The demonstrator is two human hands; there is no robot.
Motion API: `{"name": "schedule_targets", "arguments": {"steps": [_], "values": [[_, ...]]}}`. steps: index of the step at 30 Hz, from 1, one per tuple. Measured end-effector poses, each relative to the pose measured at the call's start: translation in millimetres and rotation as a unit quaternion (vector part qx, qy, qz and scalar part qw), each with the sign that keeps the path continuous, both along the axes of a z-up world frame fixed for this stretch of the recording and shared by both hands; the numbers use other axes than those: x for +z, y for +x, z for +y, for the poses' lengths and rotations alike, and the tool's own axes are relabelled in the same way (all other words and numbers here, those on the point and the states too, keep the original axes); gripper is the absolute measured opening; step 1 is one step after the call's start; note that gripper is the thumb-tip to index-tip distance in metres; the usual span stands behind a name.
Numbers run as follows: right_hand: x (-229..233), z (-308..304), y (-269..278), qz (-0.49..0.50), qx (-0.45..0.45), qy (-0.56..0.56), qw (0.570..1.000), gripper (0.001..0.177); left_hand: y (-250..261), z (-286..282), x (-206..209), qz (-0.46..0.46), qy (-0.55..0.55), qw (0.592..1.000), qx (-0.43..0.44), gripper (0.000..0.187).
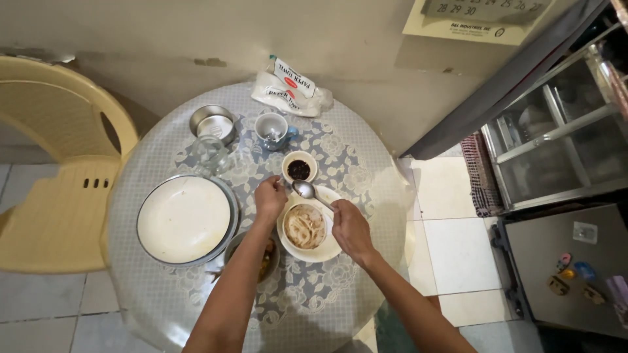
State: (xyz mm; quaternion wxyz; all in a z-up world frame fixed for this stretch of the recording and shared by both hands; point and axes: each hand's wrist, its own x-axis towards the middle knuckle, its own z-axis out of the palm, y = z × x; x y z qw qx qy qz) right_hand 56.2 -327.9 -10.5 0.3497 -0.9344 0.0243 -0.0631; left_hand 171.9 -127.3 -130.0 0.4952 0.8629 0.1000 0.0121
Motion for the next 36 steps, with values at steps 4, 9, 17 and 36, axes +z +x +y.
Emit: {"name": "schedule_targets", "arguments": {"steps": [4, 9, 17, 36], "values": [[0, -2, 13, 0.009, -0.004, -0.005, 1.000, 0.021, 25, -4, -28, -0.036, 0.043, 0.998, 0.017, 0.035], [-2, -5, 22, 0.032, -0.027, 0.002, 0.999, 0.023, 44, -13, -19, 0.008, -0.005, 0.999, 0.053, 0.035], [17, -2, 24, 0.096, -0.057, 0.027, 0.993, 0.025, 56, -21, -45, -0.002, 0.037, 0.997, 0.071, 0.020], [12, -4, 20, 0.072, -0.035, 0.047, 0.996, 0.023, 49, -12, -29, -0.017, 0.052, 0.994, 0.099, 0.018]]}}
